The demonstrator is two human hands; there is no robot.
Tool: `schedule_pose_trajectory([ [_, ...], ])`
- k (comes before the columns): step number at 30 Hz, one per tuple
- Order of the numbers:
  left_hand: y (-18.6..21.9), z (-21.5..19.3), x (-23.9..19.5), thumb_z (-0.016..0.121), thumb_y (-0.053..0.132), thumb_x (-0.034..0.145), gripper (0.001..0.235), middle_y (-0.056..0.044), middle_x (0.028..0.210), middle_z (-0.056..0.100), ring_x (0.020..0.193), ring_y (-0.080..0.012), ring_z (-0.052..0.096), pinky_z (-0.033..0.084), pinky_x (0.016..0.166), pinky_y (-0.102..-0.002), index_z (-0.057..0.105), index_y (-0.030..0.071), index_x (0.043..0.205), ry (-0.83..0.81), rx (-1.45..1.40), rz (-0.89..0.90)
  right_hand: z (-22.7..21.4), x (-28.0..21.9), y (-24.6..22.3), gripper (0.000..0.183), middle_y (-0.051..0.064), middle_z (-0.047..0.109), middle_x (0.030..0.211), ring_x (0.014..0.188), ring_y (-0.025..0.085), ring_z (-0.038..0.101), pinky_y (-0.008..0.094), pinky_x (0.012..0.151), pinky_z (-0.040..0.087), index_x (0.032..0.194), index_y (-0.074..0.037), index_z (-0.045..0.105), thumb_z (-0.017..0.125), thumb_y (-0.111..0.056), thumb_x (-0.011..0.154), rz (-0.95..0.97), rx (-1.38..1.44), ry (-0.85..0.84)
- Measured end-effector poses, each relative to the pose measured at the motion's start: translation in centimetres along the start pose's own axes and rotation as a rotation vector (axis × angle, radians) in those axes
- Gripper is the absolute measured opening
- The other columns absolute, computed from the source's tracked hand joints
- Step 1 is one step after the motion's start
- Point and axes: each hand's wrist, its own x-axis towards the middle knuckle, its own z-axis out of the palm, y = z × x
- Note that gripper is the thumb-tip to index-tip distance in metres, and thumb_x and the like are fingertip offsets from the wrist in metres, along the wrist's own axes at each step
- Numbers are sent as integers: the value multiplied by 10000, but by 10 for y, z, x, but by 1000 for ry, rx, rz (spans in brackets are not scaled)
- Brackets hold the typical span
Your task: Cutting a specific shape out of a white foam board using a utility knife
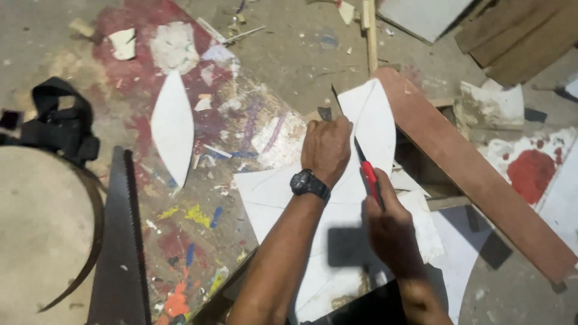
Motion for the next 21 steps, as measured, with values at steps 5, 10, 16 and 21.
schedule_pose_trajectory([
  [5,3,1,-12,417,-20,903,218,-110,595,558,542,-335,491,375,709,-433,514,75,732,-9,-34,-12,-55,-13,-58,541,88,412,427,384,195,412,351,475,384,1460,-223,584,451,-265,937,741,499,-222],
  [10,7,0,-4,445,122,1024,201,-167,658,629,597,-413,557,387,727,-495,597,46,917,98,-12,62,-70,-65,-37,588,188,590,498,395,271,543,382,436,433,1484,-373,608,580,-225,916,955,314,-173],
  [16,14,-7,3,372,85,1024,236,-102,592,563,524,-352,474,376,707,-455,536,65,856,9,-48,16,-80,-72,-38,582,146,585,415,362,264,585,364,474,529,1479,-323,594,540,-233,906,816,324,-178],
  [21,13,-13,6,380,102,1045,313,-116,594,553,531,-329,470,385,735,-435,543,67,779,-17,-32,-8,-68,-82,-39,558,134,517,459,397,237,506,327,476,429,1421,-181,636,613,-137,866,795,549,4],
])
